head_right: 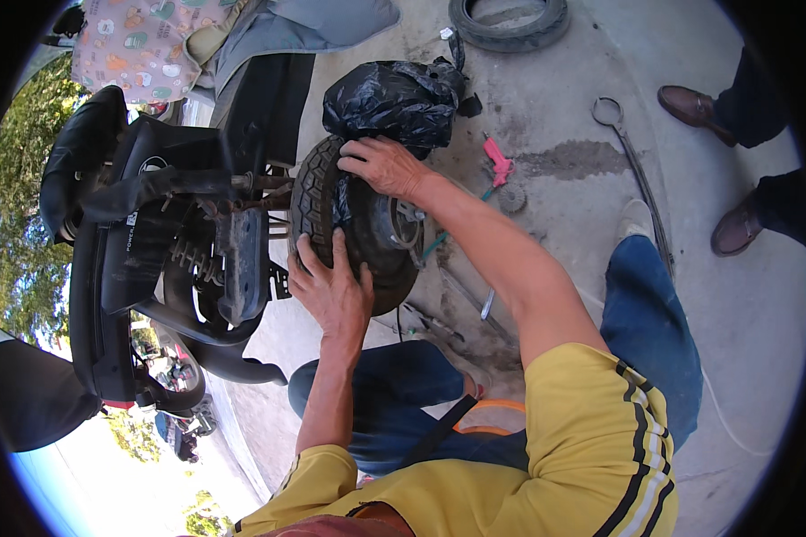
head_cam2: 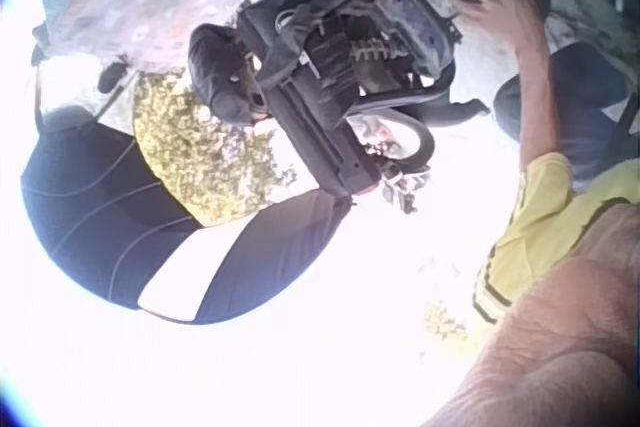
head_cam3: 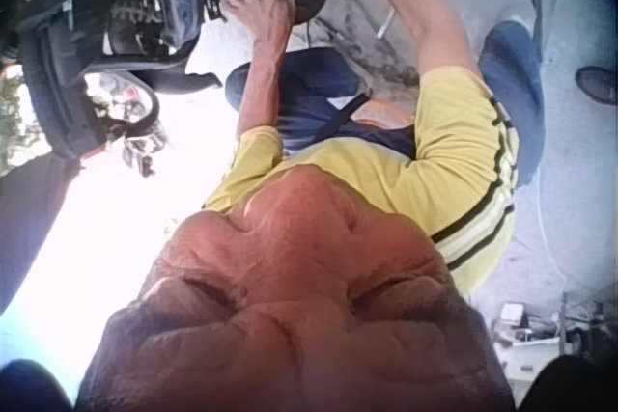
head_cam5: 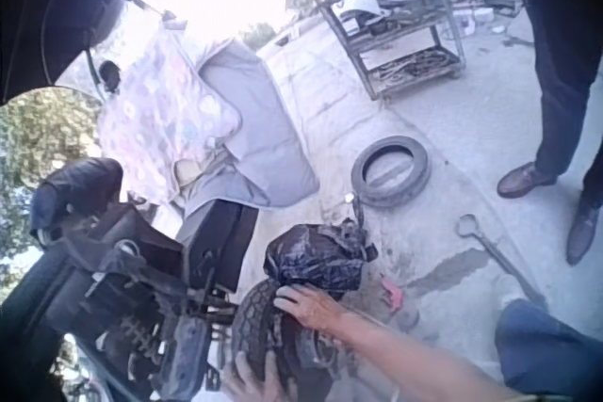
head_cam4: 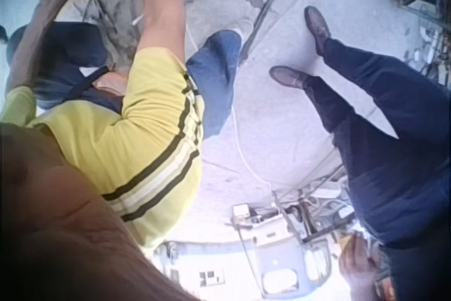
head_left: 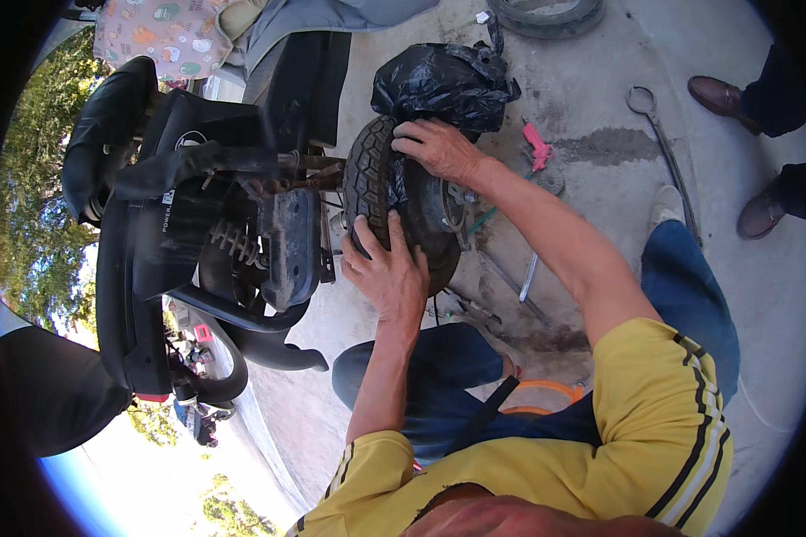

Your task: The person removes a black plastic bag from a scooter tire, then uses a tire lever to pry the tire bead off the rim. They continue to work around the tire circumference, adjusting the lever and hands to separate the tire from the rim.

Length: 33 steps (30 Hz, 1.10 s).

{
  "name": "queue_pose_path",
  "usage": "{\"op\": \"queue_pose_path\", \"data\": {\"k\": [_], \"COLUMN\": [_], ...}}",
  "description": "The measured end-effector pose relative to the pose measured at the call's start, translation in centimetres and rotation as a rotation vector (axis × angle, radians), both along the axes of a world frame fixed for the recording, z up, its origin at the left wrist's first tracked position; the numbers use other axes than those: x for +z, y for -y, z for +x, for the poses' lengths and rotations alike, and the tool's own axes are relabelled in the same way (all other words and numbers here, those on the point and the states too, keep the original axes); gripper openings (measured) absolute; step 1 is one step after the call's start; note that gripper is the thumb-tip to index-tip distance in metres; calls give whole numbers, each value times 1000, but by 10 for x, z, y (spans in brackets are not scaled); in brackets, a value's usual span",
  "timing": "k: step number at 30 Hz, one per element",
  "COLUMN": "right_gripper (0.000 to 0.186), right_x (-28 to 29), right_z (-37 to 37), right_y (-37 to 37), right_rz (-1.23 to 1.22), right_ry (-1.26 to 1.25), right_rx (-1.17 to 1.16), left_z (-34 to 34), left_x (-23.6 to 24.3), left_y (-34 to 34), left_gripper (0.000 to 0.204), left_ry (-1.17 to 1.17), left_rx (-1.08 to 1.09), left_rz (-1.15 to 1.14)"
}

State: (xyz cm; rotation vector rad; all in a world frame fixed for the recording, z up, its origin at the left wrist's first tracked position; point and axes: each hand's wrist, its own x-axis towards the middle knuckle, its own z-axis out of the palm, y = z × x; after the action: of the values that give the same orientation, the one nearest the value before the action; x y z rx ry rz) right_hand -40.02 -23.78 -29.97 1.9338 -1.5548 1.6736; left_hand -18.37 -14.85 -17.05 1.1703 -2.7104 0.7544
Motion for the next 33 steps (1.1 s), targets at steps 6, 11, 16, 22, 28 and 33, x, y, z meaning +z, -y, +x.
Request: {"op": "queue_pose_path", "data": {"k": [6,11,16,22,28,33], "right_gripper": [23,16,16,22,41,28], "right_x": [2,-5,-6,21,-14,-4], "right_z": [-11,-21,-7,-15,-21,-27], "right_y": [8,11,7,9,-9,2], "right_rz": [142,160,314,579,291,234], "right_ry": [82,109,278,57,158,38], "right_rx": [119,94,94,75,86,118], "left_z": [-44,-46,-41,-44,-32,-7], "left_x": [20,4,-2,8,4,-11], "left_y": [52,66,52,56,40,20], "left_gripper": [51,44,49,62,67,66], "left_ry": [76,125,129,172,77,-21], "left_rx": [-126,-109,-58,1,-6,-43], "left_rz": [37,-78,-106,-65,-45,-68]}}
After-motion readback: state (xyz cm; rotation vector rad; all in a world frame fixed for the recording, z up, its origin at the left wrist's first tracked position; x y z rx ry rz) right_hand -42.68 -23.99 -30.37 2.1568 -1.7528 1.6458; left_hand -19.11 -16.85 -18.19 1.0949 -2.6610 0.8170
